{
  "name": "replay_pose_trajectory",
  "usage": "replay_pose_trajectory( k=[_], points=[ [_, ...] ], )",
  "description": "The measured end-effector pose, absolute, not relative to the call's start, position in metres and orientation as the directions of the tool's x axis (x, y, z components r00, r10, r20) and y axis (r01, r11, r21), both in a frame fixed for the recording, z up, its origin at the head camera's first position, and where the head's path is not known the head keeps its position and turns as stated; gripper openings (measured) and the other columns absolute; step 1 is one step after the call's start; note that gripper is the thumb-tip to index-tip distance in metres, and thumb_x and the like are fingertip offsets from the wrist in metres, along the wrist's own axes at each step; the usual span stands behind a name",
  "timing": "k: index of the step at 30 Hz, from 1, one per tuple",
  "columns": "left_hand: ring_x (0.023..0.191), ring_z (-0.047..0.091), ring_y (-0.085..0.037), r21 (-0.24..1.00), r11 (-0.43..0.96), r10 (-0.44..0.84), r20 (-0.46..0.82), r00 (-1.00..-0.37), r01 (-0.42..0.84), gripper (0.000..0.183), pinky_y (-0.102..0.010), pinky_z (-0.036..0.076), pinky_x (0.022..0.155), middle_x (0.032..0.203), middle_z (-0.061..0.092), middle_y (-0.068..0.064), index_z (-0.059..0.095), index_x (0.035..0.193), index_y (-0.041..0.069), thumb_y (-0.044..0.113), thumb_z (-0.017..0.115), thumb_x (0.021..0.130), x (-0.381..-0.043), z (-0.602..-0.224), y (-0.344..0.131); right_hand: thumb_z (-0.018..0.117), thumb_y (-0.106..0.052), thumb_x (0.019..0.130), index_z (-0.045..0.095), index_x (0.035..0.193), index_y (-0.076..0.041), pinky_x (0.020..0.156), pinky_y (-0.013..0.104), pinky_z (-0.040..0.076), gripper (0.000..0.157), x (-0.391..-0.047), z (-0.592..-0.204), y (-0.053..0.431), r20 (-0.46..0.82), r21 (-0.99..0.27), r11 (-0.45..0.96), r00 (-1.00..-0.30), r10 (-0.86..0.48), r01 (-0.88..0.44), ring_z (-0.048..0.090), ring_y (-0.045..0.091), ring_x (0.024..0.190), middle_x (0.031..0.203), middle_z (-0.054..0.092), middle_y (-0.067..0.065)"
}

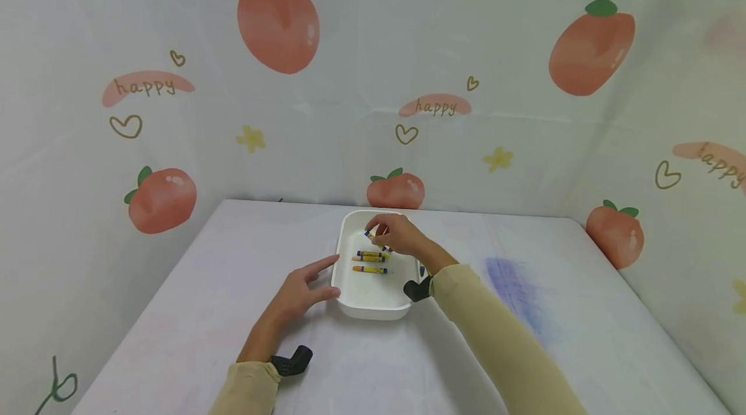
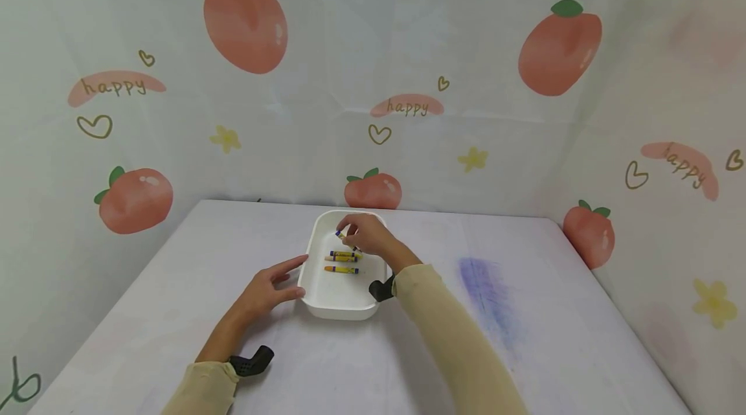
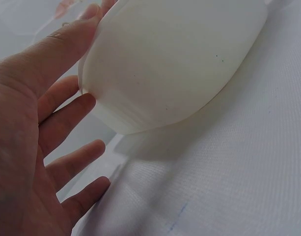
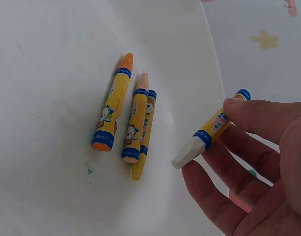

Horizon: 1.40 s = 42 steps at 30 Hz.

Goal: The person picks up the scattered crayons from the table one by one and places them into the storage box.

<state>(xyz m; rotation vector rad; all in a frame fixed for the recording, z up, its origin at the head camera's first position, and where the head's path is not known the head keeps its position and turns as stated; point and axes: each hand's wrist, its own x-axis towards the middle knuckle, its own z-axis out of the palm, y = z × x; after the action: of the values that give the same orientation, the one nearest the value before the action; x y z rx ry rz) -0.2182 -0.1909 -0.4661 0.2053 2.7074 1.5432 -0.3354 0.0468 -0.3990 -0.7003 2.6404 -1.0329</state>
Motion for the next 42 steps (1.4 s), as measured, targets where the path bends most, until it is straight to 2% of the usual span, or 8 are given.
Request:
replay_pose_trajectory(
  k=[7, 12, 18, 25, 34, 39, 42],
  points=[
    [0.129, 0.045, -0.043, 0.856, 0.507, 0.119, 0.043, -0.992, 0.098, 0.067, -0.063, 0.038, 0.100, 0.148, 0.044, -0.007, 0.055, 0.140, 0.032, 0.040, 0.080, 0.078, -0.217, -0.465, -0.190, 0.071, -0.011, 0.090, 0.067, 0.113, -0.015, 0.063, 0.026, 0.056, 0.024, -0.337, -0.402, 0.047, -0.040, -0.660, 0.657, -0.857, -0.514, -0.363, 0.059, 0.019, 0.078, 0.088, 0.060, 0.003],
    [0.129, 0.045, -0.043, 0.859, 0.503, 0.117, 0.043, -0.992, 0.096, 0.066, -0.063, 0.038, 0.100, 0.148, 0.045, -0.007, 0.055, 0.140, 0.031, 0.039, 0.080, 0.079, -0.216, -0.464, -0.190, 0.071, -0.009, 0.089, 0.066, 0.115, -0.010, 0.062, 0.027, 0.056, 0.026, -0.335, -0.400, 0.048, -0.035, -0.662, 0.649, -0.850, -0.526, -0.374, 0.059, 0.019, 0.079, 0.089, 0.061, 0.003],
    [0.129, 0.044, -0.043, 0.858, 0.506, 0.110, 0.032, -0.993, 0.084, 0.067, -0.063, 0.038, 0.100, 0.148, 0.044, -0.007, 0.054, 0.140, 0.031, 0.040, 0.080, 0.079, -0.216, -0.463, -0.189, 0.070, -0.007, 0.089, 0.065, 0.117, -0.005, 0.064, 0.030, 0.057, 0.028, -0.331, -0.394, 0.052, -0.014, -0.679, 0.627, -0.848, -0.530, -0.381, 0.060, 0.022, 0.081, 0.089, 0.061, 0.004],
    [0.129, 0.044, -0.043, 0.859, 0.506, 0.104, 0.030, -0.994, 0.079, 0.067, -0.064, 0.037, 0.100, 0.148, 0.044, -0.008, 0.055, 0.140, 0.031, 0.040, 0.080, 0.078, -0.216, -0.462, -0.188, 0.070, -0.006, 0.089, 0.066, 0.112, -0.002, 0.065, 0.038, 0.058, 0.024, -0.331, -0.388, 0.064, 0.080, -0.709, 0.575, -0.857, -0.509, -0.408, 0.061, 0.026, 0.081, 0.085, 0.064, 0.003],
    [0.130, 0.043, -0.043, 0.858, 0.507, 0.100, 0.036, -0.994, 0.082, 0.068, -0.064, 0.037, 0.101, 0.149, 0.044, -0.007, 0.054, 0.140, 0.031, 0.040, 0.080, 0.078, -0.216, -0.465, -0.189, 0.069, -0.010, 0.090, 0.067, 0.111, -0.005, 0.060, 0.029, 0.054, 0.021, -0.331, -0.381, 0.082, 0.116, -0.702, 0.597, -0.889, -0.442, -0.389, 0.059, 0.020, 0.079, 0.087, 0.064, 0.003],
    [0.130, 0.043, -0.043, 0.861, 0.502, 0.100, 0.037, -0.994, 0.083, 0.067, -0.064, 0.037, 0.101, 0.148, 0.044, -0.007, 0.055, 0.139, 0.031, 0.040, 0.080, 0.078, -0.216, -0.465, -0.189, 0.068, -0.010, 0.091, 0.067, 0.112, -0.005, 0.064, 0.033, 0.056, 0.022, -0.330, -0.378, 0.096, 0.109, -0.716, 0.602, -0.909, -0.404, -0.353, 0.059, 0.023, 0.081, 0.090, 0.064, 0.005],
    [0.130, 0.044, -0.043, 0.860, 0.503, 0.102, 0.035, -0.994, 0.082, 0.067, -0.064, 0.037, 0.101, 0.148, 0.044, -0.007, 0.055, 0.139, 0.031, 0.039, 0.080, 0.078, -0.216, -0.465, -0.188, 0.067, -0.010, 0.092, 0.065, 0.112, -0.004, 0.069, 0.043, 0.057, 0.022, -0.330, -0.379, 0.106, 0.098, -0.732, 0.594, -0.914, -0.393, -0.333, 0.059, 0.026, 0.082, 0.091, 0.065, 0.006]
  ],
)
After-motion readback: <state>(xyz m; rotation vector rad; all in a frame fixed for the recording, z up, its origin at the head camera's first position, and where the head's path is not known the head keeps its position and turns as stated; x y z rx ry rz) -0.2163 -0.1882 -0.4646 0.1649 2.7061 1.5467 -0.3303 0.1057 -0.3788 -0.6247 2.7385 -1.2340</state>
